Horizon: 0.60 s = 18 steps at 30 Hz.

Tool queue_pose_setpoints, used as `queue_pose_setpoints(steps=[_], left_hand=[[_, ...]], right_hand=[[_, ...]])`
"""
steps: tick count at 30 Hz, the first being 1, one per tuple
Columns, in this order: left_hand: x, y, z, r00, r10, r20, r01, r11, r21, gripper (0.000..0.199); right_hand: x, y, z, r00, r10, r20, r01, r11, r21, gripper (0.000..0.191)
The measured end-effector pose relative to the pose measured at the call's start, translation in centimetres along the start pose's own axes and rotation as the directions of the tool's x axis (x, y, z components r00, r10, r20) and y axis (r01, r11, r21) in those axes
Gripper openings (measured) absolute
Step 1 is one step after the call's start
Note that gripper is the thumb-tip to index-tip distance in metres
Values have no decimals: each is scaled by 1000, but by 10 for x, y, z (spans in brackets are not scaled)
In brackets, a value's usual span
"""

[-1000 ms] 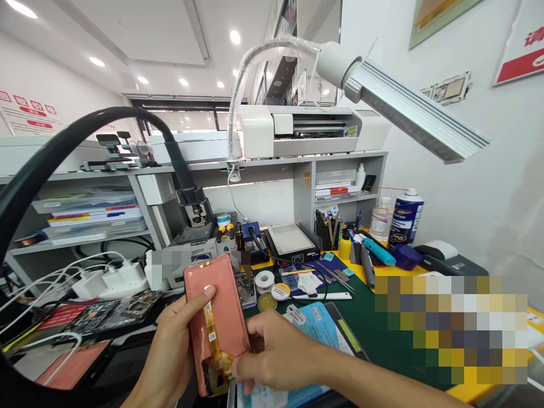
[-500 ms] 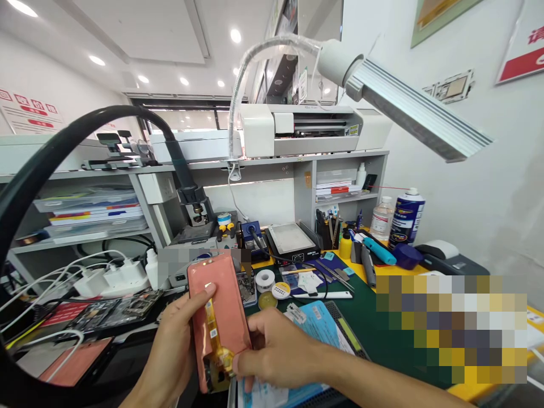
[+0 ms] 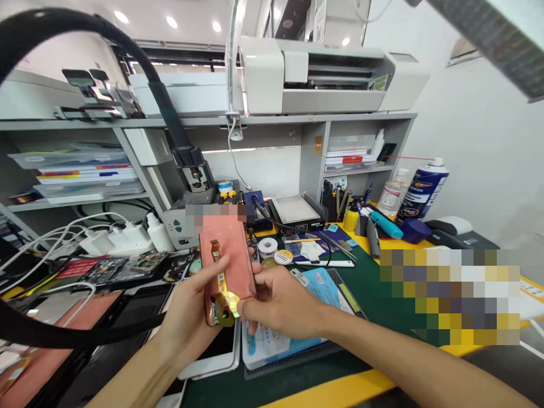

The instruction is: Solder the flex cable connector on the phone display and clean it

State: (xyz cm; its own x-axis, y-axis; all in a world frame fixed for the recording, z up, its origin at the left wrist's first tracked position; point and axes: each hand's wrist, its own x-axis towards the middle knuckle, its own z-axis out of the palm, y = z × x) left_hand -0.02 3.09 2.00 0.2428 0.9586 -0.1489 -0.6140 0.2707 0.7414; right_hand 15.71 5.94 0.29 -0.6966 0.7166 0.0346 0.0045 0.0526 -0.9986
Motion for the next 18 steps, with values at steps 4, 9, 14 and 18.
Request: queue_pose_setpoints(steps=[4,9,14,18], left_hand=[[-1,-1,0,1000,6,-9,-7,999,-45,40],[-5,1,-1,994,109,1,-109,991,-82,41],[-5,2,-1,991,133,25,-128,983,-133,41],[-4,2,0,992,126,20,-122,982,-144,41]], right_hand=[[-3,-2,1,997,32,68,-35,998,46,22],[-3,-4,1,993,45,111,-48,998,28,21],[-5,-4,2,993,4,118,-1,1000,-23,21],[-6,-7,3,993,-23,115,30,998,-60,25]])
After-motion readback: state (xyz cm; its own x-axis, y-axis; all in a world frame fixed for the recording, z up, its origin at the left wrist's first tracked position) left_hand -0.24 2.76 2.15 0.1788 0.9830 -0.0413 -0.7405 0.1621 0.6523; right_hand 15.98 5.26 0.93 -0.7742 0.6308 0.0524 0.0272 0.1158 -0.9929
